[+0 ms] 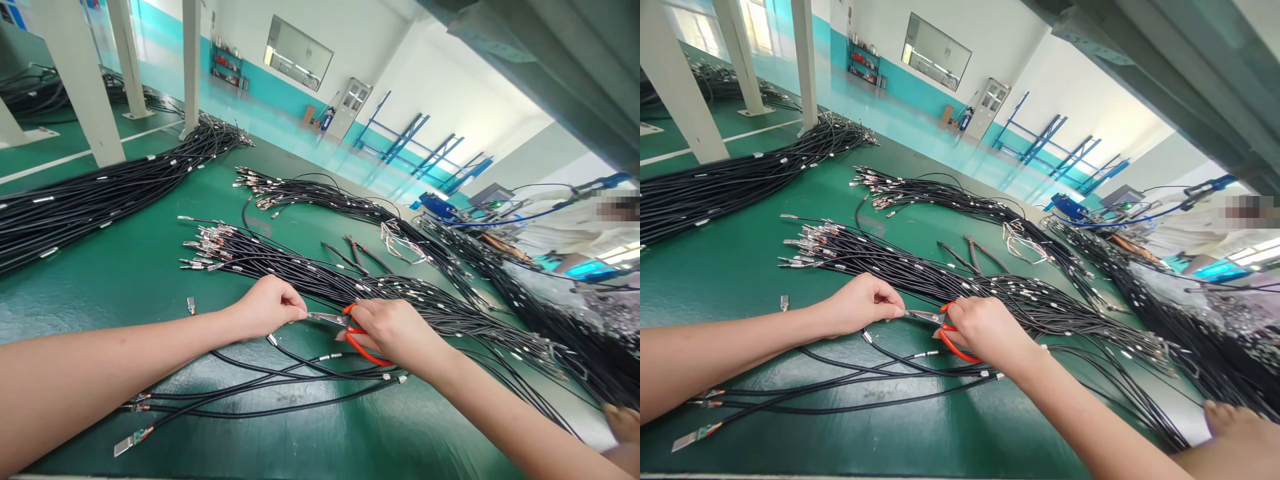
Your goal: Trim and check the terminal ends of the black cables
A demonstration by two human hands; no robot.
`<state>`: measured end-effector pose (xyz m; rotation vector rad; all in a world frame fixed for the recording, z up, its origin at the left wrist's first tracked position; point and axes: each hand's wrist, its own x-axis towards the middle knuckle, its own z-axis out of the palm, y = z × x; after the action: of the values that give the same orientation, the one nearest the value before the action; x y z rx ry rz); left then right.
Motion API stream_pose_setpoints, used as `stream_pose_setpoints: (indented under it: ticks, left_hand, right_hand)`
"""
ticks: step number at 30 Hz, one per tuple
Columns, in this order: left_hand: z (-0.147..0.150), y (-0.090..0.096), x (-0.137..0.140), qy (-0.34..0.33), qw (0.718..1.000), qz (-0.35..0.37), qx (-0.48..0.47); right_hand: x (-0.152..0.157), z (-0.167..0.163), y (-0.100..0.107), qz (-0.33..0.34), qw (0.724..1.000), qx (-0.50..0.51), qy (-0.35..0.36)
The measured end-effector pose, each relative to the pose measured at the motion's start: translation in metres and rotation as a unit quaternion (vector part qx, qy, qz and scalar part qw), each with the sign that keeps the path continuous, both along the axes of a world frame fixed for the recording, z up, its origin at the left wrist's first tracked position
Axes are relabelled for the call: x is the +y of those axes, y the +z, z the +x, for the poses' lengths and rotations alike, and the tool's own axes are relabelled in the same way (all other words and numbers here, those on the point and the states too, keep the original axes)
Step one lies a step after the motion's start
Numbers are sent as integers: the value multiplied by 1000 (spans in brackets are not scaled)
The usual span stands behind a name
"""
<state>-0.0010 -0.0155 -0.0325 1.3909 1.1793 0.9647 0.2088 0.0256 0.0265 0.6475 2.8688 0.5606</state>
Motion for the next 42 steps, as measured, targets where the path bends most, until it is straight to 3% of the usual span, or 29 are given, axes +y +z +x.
stream_pose_setpoints:
  ticks: [5, 13, 23, 42]
  left_hand:
    - [-1, 0, 1, -15, 1000, 3, 3]
    - [-4, 3, 2, -43, 998, -6, 43]
    - [-5, 4, 3, -56, 997, -46, 19]
    - [-6, 5, 3, -70, 996, -59, 22]
  right_hand:
    - [-2, -2, 6, -11, 998, 43, -41]
    - [7, -10, 1, -29, 999, -1, 25]
    - [14, -12, -1, -10, 997, -7, 81]
    - [13, -15, -1, 22, 996, -28, 82]
